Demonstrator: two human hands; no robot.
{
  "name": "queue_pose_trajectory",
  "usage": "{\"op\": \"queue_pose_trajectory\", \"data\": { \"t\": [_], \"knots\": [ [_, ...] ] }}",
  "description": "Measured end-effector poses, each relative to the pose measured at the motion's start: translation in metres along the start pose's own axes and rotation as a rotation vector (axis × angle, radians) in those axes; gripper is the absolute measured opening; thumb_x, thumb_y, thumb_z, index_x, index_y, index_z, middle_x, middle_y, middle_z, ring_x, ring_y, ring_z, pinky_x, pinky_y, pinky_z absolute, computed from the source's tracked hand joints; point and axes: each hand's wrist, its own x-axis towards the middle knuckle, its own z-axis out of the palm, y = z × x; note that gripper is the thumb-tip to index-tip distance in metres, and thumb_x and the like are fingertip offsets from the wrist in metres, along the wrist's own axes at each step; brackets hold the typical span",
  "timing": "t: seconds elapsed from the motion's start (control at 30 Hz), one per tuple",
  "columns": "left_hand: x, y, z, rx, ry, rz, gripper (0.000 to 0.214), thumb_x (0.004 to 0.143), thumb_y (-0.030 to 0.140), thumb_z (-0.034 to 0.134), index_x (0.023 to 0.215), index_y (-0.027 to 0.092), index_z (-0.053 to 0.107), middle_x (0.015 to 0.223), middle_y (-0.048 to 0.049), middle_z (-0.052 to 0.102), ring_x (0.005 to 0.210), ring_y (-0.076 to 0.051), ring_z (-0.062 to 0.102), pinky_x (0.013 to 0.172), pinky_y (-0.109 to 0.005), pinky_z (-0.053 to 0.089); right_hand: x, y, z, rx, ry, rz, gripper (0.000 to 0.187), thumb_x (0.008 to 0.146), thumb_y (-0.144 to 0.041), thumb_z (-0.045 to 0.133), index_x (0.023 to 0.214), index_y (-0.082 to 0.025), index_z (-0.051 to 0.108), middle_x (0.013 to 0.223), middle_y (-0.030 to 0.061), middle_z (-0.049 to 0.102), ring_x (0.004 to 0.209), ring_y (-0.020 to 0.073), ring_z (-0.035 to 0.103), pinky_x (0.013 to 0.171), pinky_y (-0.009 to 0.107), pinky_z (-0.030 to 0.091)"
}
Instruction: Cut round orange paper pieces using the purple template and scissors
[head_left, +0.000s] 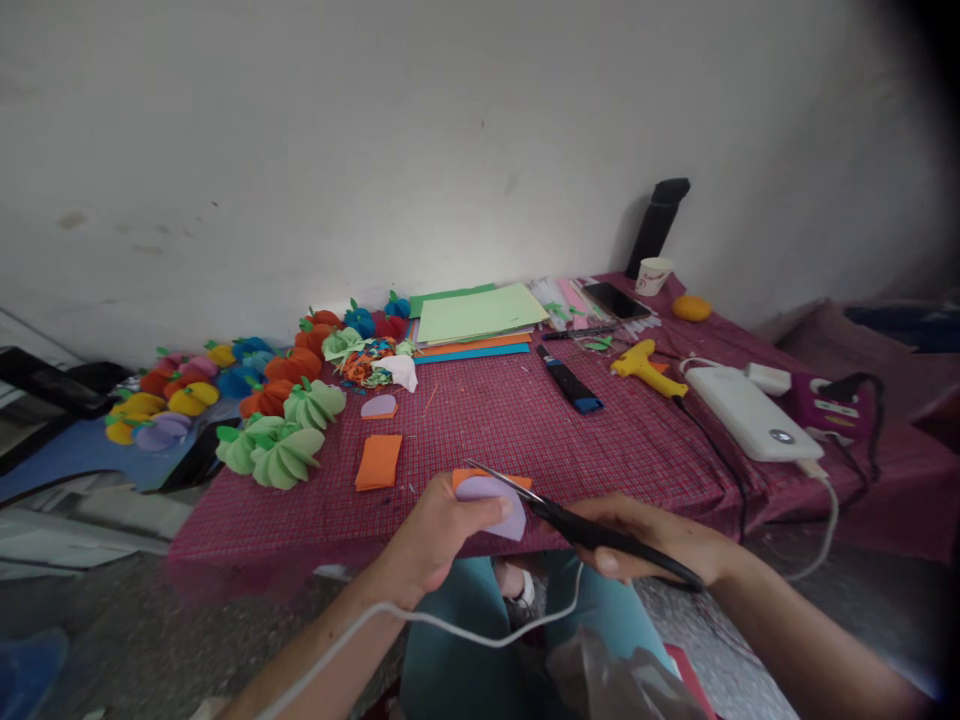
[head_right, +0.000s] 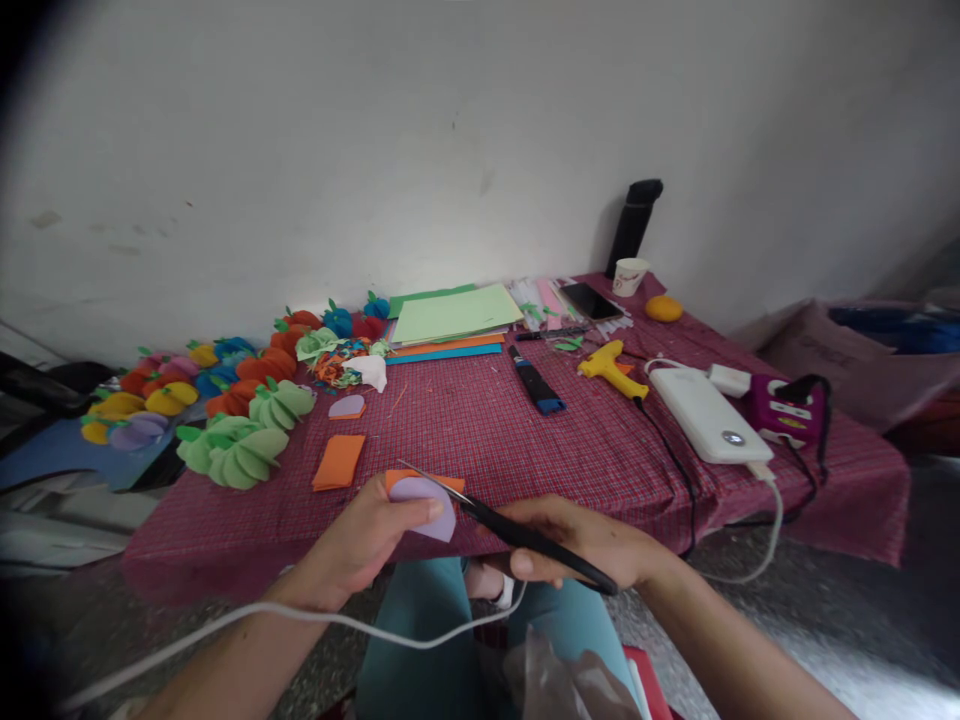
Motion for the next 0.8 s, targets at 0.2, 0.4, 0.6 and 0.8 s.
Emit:
{"op": "queue_pose_trajectory", "data": {
  "t": [0.2, 0.4, 0.6, 0.8],
  "knots": [
    [0.001, 0.001, 0.001, -0.02, -0.003, 0.0, 0.017, 0.064, 0.017, 0.065, 0.08, 0.015, 0.071, 0.068, -0.0009, 0.066, 0.062, -0.011, 0.055, 0.064, -0.024, 0.042, 0.0, 0.004, -0.002, -0.011, 0.011, -0.015, 0.04, 0.081, -0.05, 0.05, 0.094, -0.013, 0.055, 0.068, -0.0019, 0.041, 0.056, 0.0068, 0.037, 0.048, 0.018, 0.03],
    [0.003, 0.002, 0.001, -0.03, -0.008, -0.006, 0.017, 0.065, 0.018, 0.066, 0.08, 0.016, 0.071, 0.071, -0.0016, 0.067, 0.064, -0.012, 0.056, 0.066, -0.026, 0.043, 0.0, 0.006, -0.003, 0.001, 0.029, -0.001, 0.044, 0.08, -0.051, 0.051, 0.101, -0.013, 0.056, 0.067, -0.0011, 0.044, 0.054, 0.0071, 0.041, 0.047, 0.018, 0.033],
    [0.006, 0.002, -0.002, -0.038, -0.005, -0.017, 0.018, 0.065, 0.018, 0.066, 0.082, 0.015, 0.071, 0.072, -0.0019, 0.067, 0.064, -0.012, 0.056, 0.066, -0.026, 0.043, 0.002, 0.005, -0.009, 0.009, 0.027, 0.019, 0.047, 0.08, -0.051, 0.052, 0.106, -0.012, 0.057, 0.062, -0.0021, 0.044, 0.052, 0.0064, 0.041, 0.046, 0.017, 0.034],
    [0.014, 0.004, -0.005, -0.038, 0.005, -0.011, 0.02, 0.063, 0.019, 0.068, 0.082, 0.013, 0.07, 0.073, -0.0029, 0.067, 0.066, -0.013, 0.056, 0.067, -0.025, 0.043, 0.006, 0.006, -0.019, 0.013, 0.043, 0.059, 0.045, 0.078, -0.049, 0.055, 0.104, -0.013, 0.058, 0.064, -0.0012, 0.048, 0.051, 0.0062, 0.044, 0.046, 0.017, 0.037]
  ]
}}
